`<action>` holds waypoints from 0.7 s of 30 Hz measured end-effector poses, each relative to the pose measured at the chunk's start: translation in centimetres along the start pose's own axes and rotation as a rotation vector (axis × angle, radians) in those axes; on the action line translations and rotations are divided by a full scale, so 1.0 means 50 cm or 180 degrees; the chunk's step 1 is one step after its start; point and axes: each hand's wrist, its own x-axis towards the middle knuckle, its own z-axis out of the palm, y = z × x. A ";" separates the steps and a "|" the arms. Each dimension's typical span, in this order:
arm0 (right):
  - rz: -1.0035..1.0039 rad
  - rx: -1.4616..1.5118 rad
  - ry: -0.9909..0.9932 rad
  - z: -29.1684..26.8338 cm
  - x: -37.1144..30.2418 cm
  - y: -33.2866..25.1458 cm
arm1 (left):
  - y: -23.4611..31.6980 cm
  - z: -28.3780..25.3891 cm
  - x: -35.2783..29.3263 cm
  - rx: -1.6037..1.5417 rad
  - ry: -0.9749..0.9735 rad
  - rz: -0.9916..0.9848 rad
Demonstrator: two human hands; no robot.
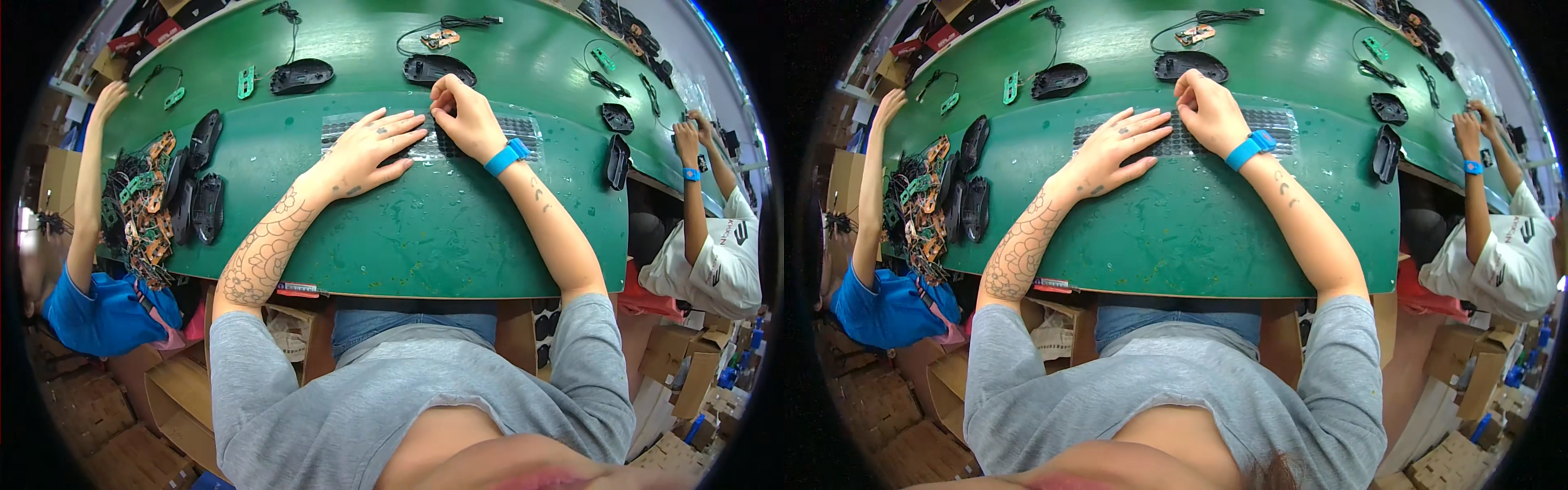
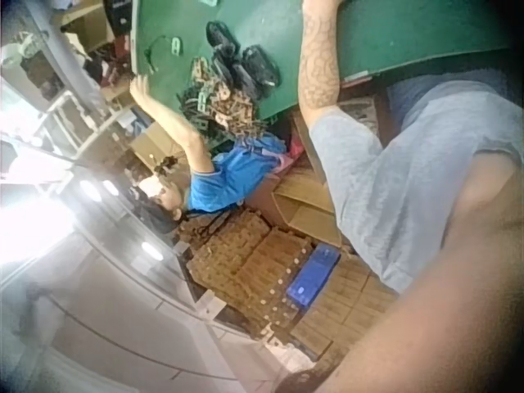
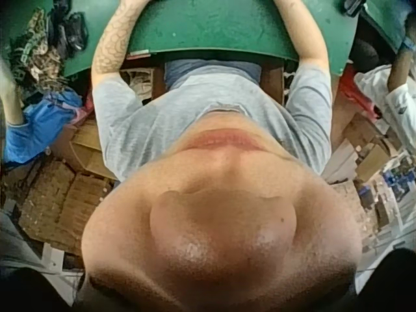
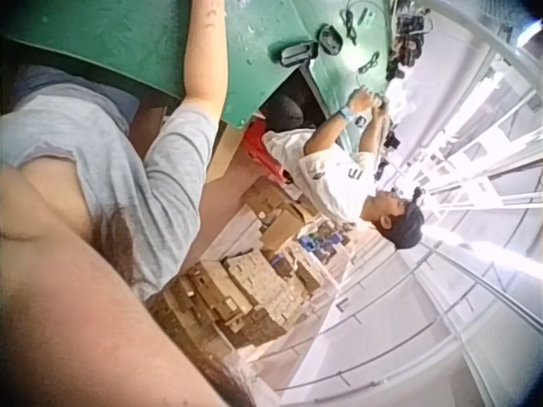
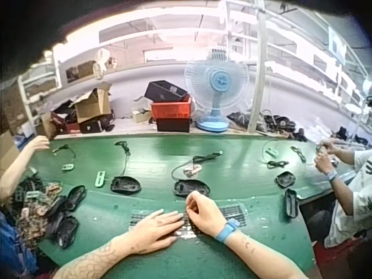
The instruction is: Manual assembly of electronic components including PCBs and plastic housings at a workbench.
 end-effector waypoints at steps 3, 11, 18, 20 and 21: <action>0.0088 0.0106 0.0030 0.002 0.002 0.001 | 0.000 0.000 0.000 0.0001 -0.0011 -0.0019; 0.0092 0.0178 0.0062 0.001 0.010 0.018 | 0.002 0.000 0.002 0.0048 0.0077 0.0032; -0.0048 0.0329 -0.0193 -0.032 0.011 0.044 | 0.003 -0.003 0.002 -0.0014 -0.0022 -0.0021; -0.0043 0.0319 -0.0214 -0.037 0.008 0.042 | 0.003 -0.002 0.001 0.0003 0.0006 -0.0013; -0.0038 0.0311 -0.0230 -0.040 0.005 0.042 | 0.003 -0.002 0.001 0.0022 0.0032 -0.0001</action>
